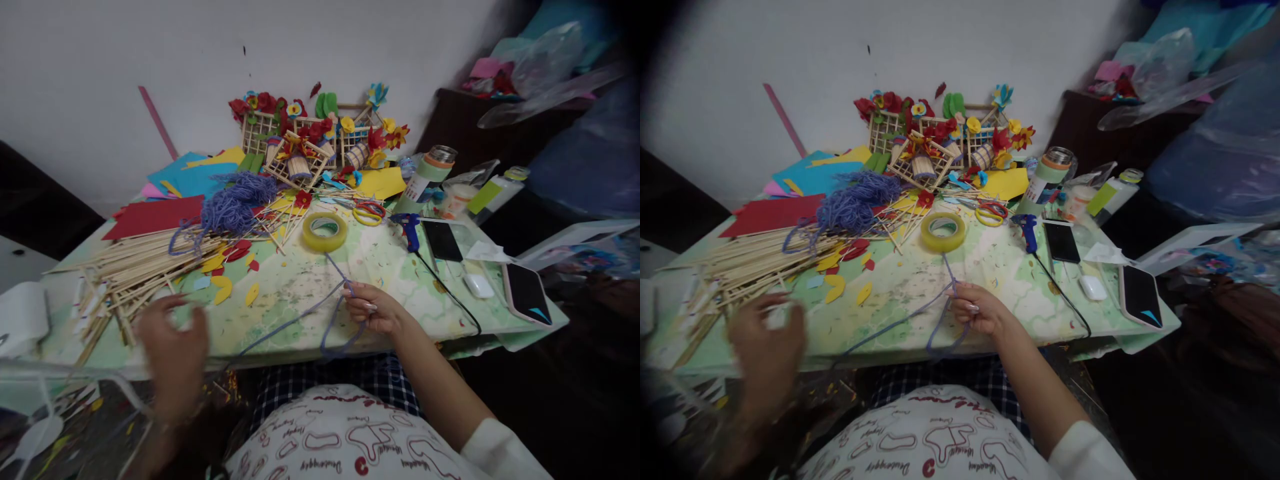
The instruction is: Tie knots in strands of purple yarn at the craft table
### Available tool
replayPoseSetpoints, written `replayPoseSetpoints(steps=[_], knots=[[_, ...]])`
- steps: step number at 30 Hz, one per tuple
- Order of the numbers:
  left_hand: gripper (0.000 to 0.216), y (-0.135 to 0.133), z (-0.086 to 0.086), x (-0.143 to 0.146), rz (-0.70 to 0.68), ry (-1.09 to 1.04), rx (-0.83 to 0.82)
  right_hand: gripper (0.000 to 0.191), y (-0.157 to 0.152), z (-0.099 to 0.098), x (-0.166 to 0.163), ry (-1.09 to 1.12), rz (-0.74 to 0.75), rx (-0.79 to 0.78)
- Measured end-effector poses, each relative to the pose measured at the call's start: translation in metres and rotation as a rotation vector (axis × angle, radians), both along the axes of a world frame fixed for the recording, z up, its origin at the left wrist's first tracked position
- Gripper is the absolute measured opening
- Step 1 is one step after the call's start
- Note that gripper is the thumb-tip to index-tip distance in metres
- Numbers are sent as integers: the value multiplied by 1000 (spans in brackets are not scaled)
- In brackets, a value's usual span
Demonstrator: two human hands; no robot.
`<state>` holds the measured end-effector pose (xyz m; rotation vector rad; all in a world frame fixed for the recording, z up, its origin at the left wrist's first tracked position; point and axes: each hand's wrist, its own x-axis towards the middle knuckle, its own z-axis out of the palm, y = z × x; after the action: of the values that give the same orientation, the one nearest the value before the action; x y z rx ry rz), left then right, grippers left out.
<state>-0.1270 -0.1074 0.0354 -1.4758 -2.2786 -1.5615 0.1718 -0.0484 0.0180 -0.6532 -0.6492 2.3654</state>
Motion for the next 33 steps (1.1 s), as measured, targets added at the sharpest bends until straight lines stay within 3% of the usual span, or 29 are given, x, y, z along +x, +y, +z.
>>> replayPoseSetpoints(steps=[2, 4, 8, 11, 15, 17, 20, 23, 26, 30, 33], knots=[[19, 16, -5, 51, -330, -195, -9, 25, -1, 2, -2, 13, 5, -1], [23, 33, -8, 100, -638, -444, -165, 22, -3, 4, -5, 26, 11, 3], [15, 57, -12, 159, -934, -1159, -475, 13, -7, 2, -8, 44, 81, 26], [18, 63, -20, 168, -948, -1379, -538, 16, -9, -2, -7, 77, 145, 29], [12, 62, -30, 158, -792, -1249, -489, 13, -11, -6, -2, 82, 156, 47], [15, 60, -29, 147, -845, -1273, -601, 13, -11, -6, 2, 53, 143, 77], [19, 57, -25, 129, -1031, -1433, -877, 15, -12, -5, 7, -23, 115, 136], [21, 55, -21, 117, -1151, -1555, -1023, 23, -14, -4, 7, -159, 61, 214], [21, 52, -21, 116, -1197, -1651, -986, 35, -17, -7, 5, -342, -24, 347], [14, 46, -25, 123, -1216, -1749, -982, 35, -20, -21, 2, -639, -72, 570], [1, 43, -28, 129, -1175, -1752, -1005, 33, -22, -31, 0, -810, -156, 625]])
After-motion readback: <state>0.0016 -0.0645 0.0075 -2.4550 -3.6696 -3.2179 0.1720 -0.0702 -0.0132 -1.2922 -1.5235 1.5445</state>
